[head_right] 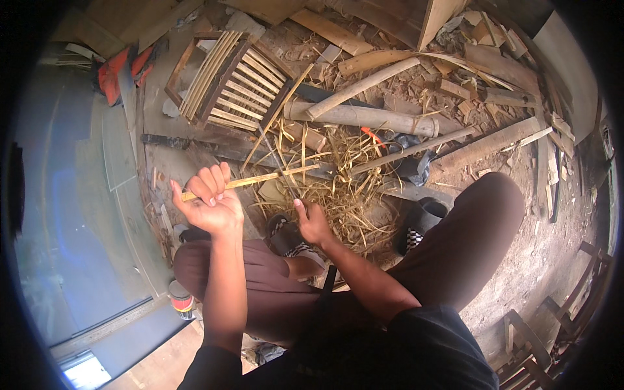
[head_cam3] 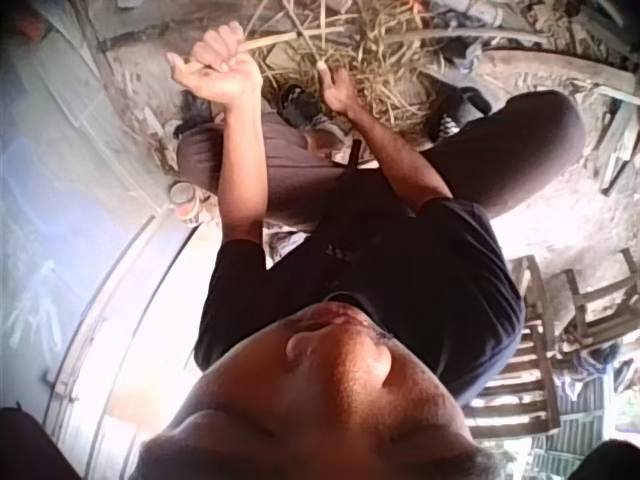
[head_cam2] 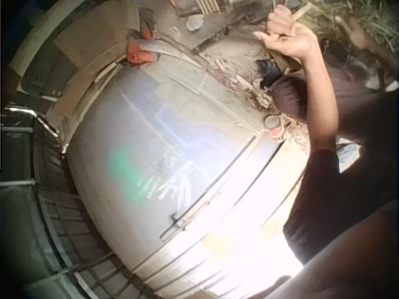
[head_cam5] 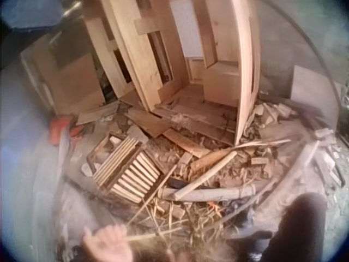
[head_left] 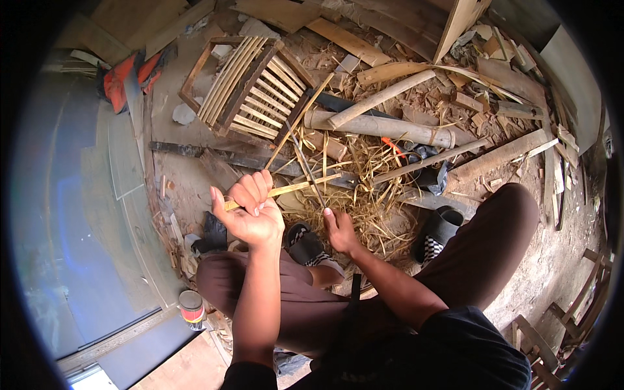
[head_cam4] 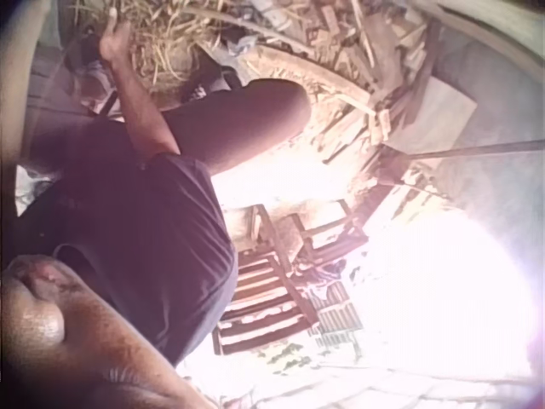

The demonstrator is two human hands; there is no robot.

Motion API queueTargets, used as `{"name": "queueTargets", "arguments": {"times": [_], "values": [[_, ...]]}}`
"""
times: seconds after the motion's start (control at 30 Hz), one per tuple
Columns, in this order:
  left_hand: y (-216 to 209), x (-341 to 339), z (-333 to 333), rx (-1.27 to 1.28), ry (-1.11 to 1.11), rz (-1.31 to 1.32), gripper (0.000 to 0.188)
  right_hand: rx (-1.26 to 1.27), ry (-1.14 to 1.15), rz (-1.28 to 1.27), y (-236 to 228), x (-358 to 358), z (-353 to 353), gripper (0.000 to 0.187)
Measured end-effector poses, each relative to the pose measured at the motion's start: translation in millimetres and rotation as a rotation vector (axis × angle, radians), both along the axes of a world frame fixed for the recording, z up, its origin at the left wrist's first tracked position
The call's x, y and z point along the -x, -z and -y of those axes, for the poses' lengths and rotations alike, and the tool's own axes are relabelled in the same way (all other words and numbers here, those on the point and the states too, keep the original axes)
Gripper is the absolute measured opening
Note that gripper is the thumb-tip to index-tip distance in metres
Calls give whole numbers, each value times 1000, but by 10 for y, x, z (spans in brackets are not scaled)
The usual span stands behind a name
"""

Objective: The person sits on the floor and uses a metal file to shave and smooth a thin wooden stick. They repeatedly draw the file along the stick's length, rotating it to work different sides, and occasionally inspect the stick by holding it up.

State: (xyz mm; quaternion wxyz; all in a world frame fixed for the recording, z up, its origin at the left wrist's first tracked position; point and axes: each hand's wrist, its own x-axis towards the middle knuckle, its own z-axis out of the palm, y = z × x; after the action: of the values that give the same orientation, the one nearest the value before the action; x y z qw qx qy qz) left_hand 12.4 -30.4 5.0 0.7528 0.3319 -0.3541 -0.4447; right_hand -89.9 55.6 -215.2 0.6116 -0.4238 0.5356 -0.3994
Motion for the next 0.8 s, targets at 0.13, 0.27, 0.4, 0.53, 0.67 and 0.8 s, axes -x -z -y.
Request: {"name": "queueTargets", "arguments": {"times": [0.13, 0.27, 0.4, 0.53, 0.67, 0.8], "values": [[26, -166, -10, -2, -21, 54, 63, -59, -104, -203, 166, 118, -142, 61], [42, -394, 32, -50, -173, -30, 60, -215, -142, -208, -26, 27, -166, 63], [25, -355, -43, -33, -125, -69, 61, -3, -109, -335, -187, 36, -105, 61], [20, -182, -87, -37, -101, -6, 61, -252, -128, -321, -64, 76, -91, 68], [21, -323, -95, -47, -149, -54, 60, -236, -128, -291, -206, 119, -23, 70], [-23, -73, -55, -29, -92, -32, 61, -69, -6, -279, -101, 70, -201, 70]]}}
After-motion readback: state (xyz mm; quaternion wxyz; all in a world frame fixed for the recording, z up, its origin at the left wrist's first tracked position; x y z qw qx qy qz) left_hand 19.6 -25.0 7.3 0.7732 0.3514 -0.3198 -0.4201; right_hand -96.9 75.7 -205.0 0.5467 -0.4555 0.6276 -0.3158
